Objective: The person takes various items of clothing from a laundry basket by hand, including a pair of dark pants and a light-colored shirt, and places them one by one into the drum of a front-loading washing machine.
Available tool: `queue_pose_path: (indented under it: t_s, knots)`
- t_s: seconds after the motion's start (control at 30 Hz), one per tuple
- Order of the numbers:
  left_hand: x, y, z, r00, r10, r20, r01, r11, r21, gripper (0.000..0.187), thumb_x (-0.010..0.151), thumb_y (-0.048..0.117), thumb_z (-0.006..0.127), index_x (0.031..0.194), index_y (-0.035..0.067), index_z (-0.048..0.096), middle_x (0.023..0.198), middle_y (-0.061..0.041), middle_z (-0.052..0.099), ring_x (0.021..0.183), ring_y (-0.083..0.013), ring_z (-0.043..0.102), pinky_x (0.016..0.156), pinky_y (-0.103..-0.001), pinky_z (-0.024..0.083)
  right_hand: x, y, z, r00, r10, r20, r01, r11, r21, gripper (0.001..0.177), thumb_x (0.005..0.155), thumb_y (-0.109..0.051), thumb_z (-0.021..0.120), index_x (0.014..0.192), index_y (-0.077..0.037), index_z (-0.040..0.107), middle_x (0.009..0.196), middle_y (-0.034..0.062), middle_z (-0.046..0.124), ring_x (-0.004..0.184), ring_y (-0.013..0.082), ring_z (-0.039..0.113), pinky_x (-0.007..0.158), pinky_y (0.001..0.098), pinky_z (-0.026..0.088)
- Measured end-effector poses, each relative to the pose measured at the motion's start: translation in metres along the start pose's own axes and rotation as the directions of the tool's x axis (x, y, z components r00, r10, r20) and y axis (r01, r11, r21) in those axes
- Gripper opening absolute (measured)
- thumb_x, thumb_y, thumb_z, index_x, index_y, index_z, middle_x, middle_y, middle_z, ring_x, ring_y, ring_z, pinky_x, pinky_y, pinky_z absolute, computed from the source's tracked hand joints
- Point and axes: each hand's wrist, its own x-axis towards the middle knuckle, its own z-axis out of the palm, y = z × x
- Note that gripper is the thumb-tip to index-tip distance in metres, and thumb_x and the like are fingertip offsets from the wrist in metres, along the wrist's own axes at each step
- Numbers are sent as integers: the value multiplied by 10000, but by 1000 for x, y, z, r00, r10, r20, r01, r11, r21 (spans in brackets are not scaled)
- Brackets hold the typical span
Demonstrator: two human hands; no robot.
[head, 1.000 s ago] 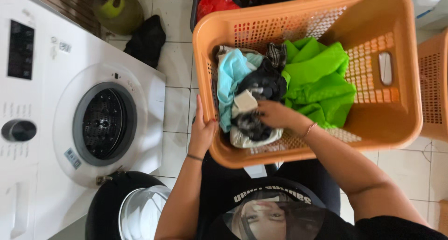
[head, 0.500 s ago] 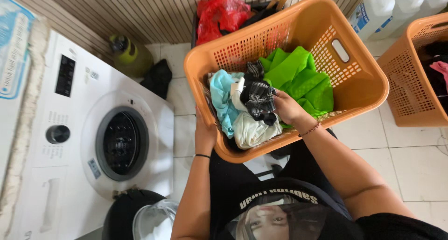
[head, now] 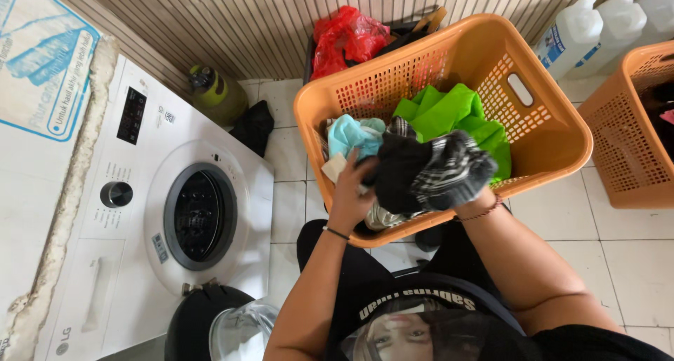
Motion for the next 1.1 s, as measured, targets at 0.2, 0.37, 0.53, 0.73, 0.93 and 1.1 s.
queue_pose_path:
  t_s: [0.2,0.37,0.53,0.73,0.93,1.1]
  knots:
    - [3,-23,-25,928,-257,-271,196,953,-232,361,836,-45,542,1155,10,702,1036,-105,734,990,-225,696,915,-335,543,-39,-59,-3,961,-252,118,272,941,-201,310,1048,-206,663,1295,-20,673,1273,167,670,1175,296,650,1037,439,542]
    - [-1,13,-64,840,-466,-278,253,789,-560,210,994,7,581,1151,-40,713,923,-54,653,738,-105,502,649,-261,419,-44,-64,21,733,-677,-59,99,193,-976,433,994,-23,673,1418,-55,587,1354,146,601,1221,247,617,1009,372,525]
    - [-7,41,-60,912,-368,-182,208,797,-566,301,939,-27,534,1198,-31,687,961,-15,656,768,-63,521,676,-213,434,-31,11,84,892,-278,357,210,-446,-870,864,724,-107,858,1493,-54,465,1494,150,512,1312,330,537,1070,461,466]
    - [-19,50,-75,925,-192,-329,59,925,-375,170,971,-35,595,1111,-46,691,1020,-56,725,937,-106,655,864,-252,536,-9,43,103,958,-280,67,-18,-291,-957,395,784,20,785,1165,-74,739,1105,107,731,1025,291,706,905,376,568]
    - [-23,53,-92,906,-280,-316,225,954,-200,243,856,-61,641,1085,-11,707,1001,-49,739,903,-137,694,840,-269,548,-16,-6,128,793,-536,289,207,-208,-956,390,827,141,677,1166,-42,734,1084,114,711,1027,258,683,917,357,549]
    - [-29,55,-78,953,-106,-285,111,994,1,231,860,-50,677,1069,35,727,937,-84,691,856,-214,669,807,-298,530,-23,-8,122,826,-376,421,298,-343,-891,459,726,93,561,1133,-55,714,1123,112,702,1091,293,682,966,409,569]
